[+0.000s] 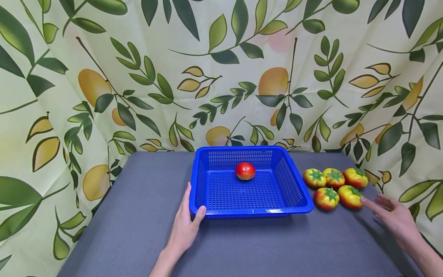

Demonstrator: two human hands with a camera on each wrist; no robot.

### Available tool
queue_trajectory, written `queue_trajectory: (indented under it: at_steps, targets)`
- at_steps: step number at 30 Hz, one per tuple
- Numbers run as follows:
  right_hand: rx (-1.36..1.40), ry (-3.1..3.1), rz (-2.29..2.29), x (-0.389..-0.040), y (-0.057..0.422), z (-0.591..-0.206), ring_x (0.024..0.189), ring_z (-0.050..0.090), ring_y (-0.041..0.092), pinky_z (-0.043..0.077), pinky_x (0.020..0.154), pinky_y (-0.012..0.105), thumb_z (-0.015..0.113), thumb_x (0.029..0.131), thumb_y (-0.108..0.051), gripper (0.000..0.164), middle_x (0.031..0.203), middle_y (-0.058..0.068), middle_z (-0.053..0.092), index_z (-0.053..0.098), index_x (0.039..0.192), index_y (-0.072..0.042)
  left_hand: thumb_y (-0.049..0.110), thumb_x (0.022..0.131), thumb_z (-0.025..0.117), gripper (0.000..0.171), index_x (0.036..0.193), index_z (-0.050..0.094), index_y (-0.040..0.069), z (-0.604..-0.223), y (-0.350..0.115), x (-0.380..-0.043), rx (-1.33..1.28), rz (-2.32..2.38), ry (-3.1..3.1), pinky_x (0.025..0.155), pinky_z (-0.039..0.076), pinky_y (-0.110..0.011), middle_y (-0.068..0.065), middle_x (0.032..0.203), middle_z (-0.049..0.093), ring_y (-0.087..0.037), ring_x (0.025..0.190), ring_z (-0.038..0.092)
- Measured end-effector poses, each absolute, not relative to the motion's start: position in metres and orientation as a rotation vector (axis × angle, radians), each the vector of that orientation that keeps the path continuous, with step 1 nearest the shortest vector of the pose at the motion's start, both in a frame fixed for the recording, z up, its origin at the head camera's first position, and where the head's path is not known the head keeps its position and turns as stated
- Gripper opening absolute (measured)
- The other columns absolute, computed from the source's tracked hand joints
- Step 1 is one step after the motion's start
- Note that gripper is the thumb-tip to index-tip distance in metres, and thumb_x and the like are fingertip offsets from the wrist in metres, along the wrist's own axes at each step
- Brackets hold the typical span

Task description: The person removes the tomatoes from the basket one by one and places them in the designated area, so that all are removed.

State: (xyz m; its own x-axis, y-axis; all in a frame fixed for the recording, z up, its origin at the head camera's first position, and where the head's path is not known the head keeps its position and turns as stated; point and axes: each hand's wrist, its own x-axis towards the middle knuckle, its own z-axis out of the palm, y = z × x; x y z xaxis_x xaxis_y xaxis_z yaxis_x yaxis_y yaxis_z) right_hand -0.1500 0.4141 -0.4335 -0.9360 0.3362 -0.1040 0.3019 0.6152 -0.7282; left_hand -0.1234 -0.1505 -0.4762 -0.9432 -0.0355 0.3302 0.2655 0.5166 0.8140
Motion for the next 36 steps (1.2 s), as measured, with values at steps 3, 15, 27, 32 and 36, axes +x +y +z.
queue_trajectory:
  at_steps: [3,15,27,32,36]
  targets:
    - [-0.557,-2.730,1.104,-0.145,0.400,-0.427,0.125,0.033,0.059,0.041,0.091,0.061,0.061,0.093,-0.051,0.097,0.143,0.044,0.026,0.017,0.148,0.017,0.035,0.098,0.058,0.080,0.158,0.006,0.034,-0.477,-0.150,-0.124,-0.193,-1.395,-2.456,0.110,0.024,-0.057,0.007,0.162,0.012,-0.023,0.145,0.019]
    - [-0.031,-2.337,0.909,-0.131,0.297,-0.401,0.109,0.040,0.002,0.032,0.078,0.000,0.082,0.082,-0.015,0.055,0.127,0.014,0.053,0.058,0.129,0.001,0.034,0.098,0.058,0.080,0.158,0.006,0.036,-0.477,-0.150,-0.125,-0.200,-1.403,-2.452,0.109,0.026,-0.058,0.007,0.162,0.012,-0.024,0.145,0.021]
    - [0.312,-2.410,1.017,-0.155,0.211,-0.401,0.123,0.046,0.032,0.045,0.096,0.035,0.078,0.086,-0.020,0.050,0.137,0.013,0.050,0.059,0.129,-0.004,0.033,0.097,0.059,0.081,0.158,0.007,0.035,-0.476,-0.149,-0.125,-0.208,-1.408,-2.446,0.109,0.026,-0.058,0.006,0.162,0.013,-0.025,0.145,0.021]
    - [0.425,-2.534,1.101,-0.174,0.187,-0.404,0.120,0.049,0.037,0.049,0.089,0.057,0.077,0.087,-0.027,0.055,0.138,0.018,0.047,0.055,0.133,-0.005,0.031,0.097,0.060,0.081,0.158,0.006,0.035,-0.477,-0.151,-0.125,-0.214,-1.405,-2.434,0.109,0.027,-0.057,0.005,0.162,0.013,-0.025,0.144,0.022]
    - [0.460,-2.646,1.135,-0.188,0.172,-0.405,0.116,0.054,0.039,0.050,0.087,0.056,0.077,0.086,-0.033,0.062,0.139,0.019,0.046,0.053,0.136,-0.007,0.030,0.097,0.060,0.082,0.158,0.006,0.035,-0.478,-0.152,-0.125,-0.220,-1.403,-2.431,0.109,0.027,-0.056,0.005,0.162,0.014,-0.024,0.144,0.023]
